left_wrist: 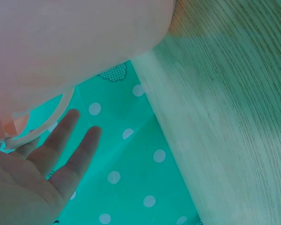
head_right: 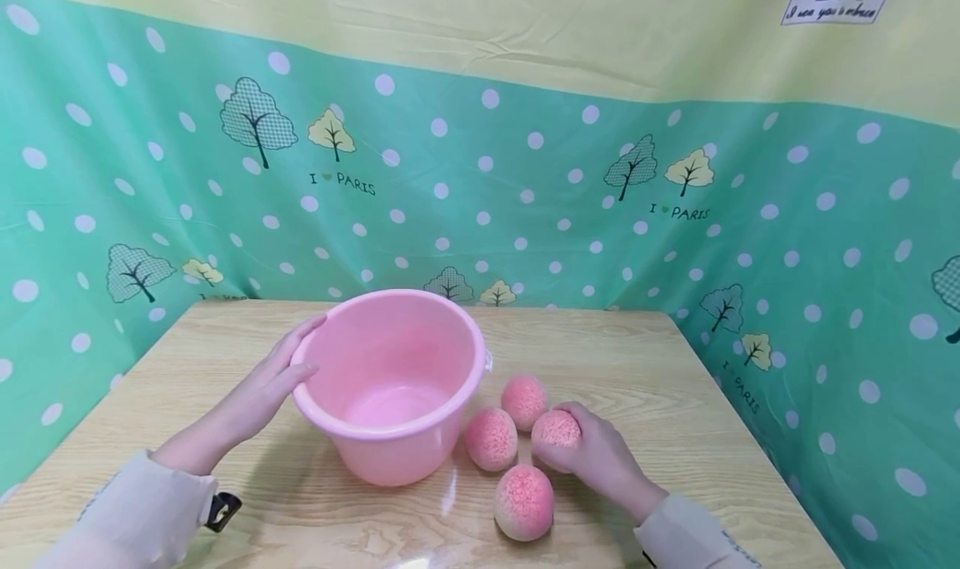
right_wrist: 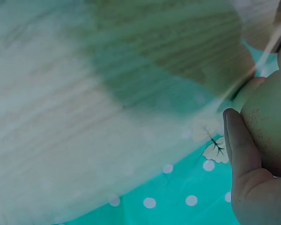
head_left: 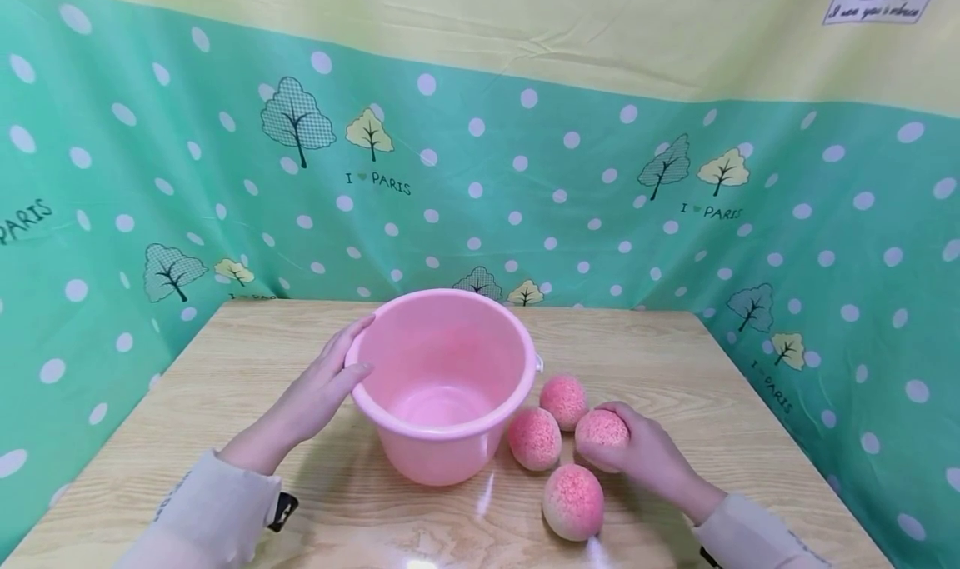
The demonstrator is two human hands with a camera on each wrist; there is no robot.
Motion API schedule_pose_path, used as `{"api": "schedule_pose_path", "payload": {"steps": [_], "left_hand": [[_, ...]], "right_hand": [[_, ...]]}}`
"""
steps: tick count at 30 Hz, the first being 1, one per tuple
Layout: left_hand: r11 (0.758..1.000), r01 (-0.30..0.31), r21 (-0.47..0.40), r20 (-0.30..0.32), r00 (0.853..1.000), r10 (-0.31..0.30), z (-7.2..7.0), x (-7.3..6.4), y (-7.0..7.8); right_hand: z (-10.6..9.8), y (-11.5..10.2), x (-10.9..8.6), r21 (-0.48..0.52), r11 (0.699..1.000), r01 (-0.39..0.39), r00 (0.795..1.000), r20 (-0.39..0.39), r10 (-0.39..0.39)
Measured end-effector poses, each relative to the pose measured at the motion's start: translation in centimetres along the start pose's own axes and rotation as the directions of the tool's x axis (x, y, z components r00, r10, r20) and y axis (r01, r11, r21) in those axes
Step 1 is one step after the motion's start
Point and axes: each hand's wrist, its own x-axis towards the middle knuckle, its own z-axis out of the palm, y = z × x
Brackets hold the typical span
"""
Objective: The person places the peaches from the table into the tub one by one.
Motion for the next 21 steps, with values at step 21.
{"api": "schedule_pose_path", "payload": {"steps": [21], "left_hand": [[1.000, 0.010, -0.004, 0.000, 1.000, -0.010, 0.0, 0.1, 0.0]], "right_hand": [[-3.5, -2.4, 0.1, -0.032, 0.998, 0.057, 0.998, 0.001, -0.057]]}}
